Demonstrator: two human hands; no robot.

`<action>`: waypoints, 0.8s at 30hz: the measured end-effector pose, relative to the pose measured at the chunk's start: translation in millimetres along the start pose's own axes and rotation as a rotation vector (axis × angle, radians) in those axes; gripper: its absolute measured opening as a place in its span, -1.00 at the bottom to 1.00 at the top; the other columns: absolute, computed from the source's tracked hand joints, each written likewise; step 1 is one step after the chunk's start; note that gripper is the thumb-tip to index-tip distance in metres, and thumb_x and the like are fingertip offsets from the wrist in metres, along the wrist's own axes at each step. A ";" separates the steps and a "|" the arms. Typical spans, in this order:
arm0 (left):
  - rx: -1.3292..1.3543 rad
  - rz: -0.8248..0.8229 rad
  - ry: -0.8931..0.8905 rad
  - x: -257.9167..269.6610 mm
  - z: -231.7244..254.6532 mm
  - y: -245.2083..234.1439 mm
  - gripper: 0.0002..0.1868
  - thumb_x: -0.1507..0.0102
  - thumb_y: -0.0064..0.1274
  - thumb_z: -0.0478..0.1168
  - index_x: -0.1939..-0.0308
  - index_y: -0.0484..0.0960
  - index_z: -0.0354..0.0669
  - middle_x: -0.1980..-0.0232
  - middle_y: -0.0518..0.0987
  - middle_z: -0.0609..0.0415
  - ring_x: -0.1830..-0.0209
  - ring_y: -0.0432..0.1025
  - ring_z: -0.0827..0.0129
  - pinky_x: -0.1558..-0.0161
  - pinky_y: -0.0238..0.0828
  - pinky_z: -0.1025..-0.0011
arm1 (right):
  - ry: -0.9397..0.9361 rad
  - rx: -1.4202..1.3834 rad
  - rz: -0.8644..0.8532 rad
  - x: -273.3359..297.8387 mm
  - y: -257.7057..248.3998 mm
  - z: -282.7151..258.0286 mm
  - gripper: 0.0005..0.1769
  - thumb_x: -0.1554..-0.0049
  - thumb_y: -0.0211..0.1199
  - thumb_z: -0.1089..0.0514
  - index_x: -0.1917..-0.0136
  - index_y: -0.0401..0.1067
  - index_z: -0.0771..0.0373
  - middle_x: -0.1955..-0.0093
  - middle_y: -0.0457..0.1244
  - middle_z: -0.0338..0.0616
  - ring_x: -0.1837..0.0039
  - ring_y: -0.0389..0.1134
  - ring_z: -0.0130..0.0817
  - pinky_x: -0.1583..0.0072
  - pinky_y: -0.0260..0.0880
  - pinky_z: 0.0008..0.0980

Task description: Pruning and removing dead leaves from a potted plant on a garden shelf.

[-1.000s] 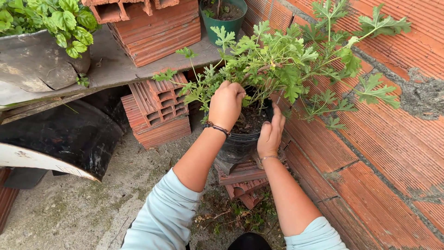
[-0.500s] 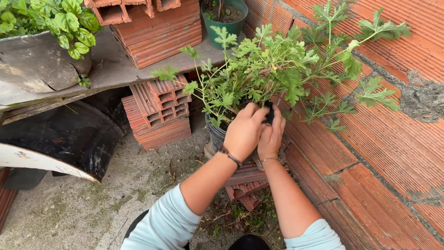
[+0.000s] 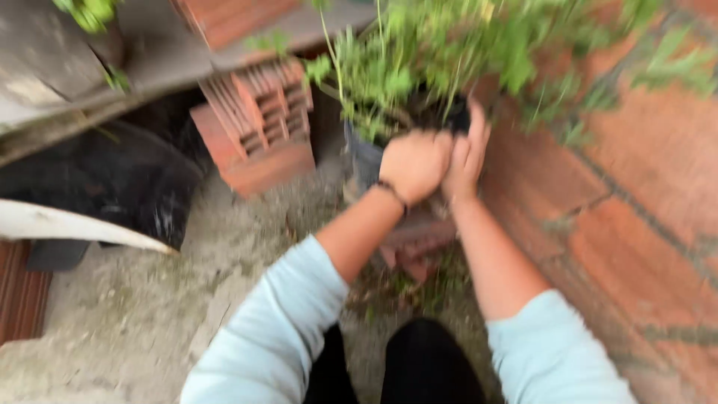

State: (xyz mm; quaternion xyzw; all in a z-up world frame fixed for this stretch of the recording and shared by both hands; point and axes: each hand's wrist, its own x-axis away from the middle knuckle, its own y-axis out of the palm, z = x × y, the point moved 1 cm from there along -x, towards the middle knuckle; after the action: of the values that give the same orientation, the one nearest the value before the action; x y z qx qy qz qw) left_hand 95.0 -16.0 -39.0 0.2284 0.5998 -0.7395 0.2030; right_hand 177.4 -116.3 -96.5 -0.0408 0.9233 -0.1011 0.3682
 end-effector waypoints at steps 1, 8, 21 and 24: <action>0.025 0.033 0.025 -3.6 -3.7 0.3 -0.81 -0.27 -0.07 -0.10 0.35 0.57 -0.05 0.35 0.65 0.02 0.35 0.57 0.14 0.38 0.51 0.16 | -0.008 0.008 0.005 -5.0 1.6 0.6 -0.35 -0.25 -0.13 0.07 -0.55 0.17 0.32 -0.49 0.15 0.15 -0.55 0.13 0.04 -0.58 0.04 -0.12; 0.023 0.156 0.068 -7.1 -3.6 1.3 -0.79 -0.27 -0.06 -0.09 0.35 0.58 -0.07 0.36 0.67 0.03 0.37 0.59 0.16 0.39 0.52 0.20 | 0.025 -0.054 0.008 -11.7 1.3 -5.8 -0.34 -0.23 -0.16 0.06 -0.54 0.19 0.33 -0.51 0.14 0.11 -0.56 0.16 -0.05 -0.58 0.09 -0.19; 0.040 0.173 0.028 -6.1 0.1 -4.0 -0.78 -0.27 -0.04 -0.07 0.39 0.57 -0.05 0.40 0.65 0.06 0.40 0.58 0.20 0.41 0.51 0.23 | -0.030 -0.079 0.014 -13.4 4.3 7.3 -0.39 -0.25 -0.18 0.10 -0.50 0.24 0.36 -0.50 0.18 0.11 -0.55 0.18 -0.03 -0.59 0.11 -0.13; 0.052 0.189 0.040 -2.5 3.7 -6.5 -0.80 -0.27 -0.03 -0.09 0.39 0.55 -0.05 0.41 0.64 0.07 0.39 0.57 0.20 0.39 0.50 0.24 | -0.050 -0.113 0.022 -10.6 2.2 8.6 -0.40 -0.25 -0.18 0.11 -0.49 0.25 0.37 -0.50 0.17 0.11 -0.55 0.17 -0.02 -0.59 0.09 -0.12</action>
State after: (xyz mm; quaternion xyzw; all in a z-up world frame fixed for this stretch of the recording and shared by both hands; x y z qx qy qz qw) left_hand 92.9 -18.3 -31.7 0.3036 0.5603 -0.7276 0.2539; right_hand 191.0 -113.8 -95.9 -0.0538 0.9184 -0.0439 0.3895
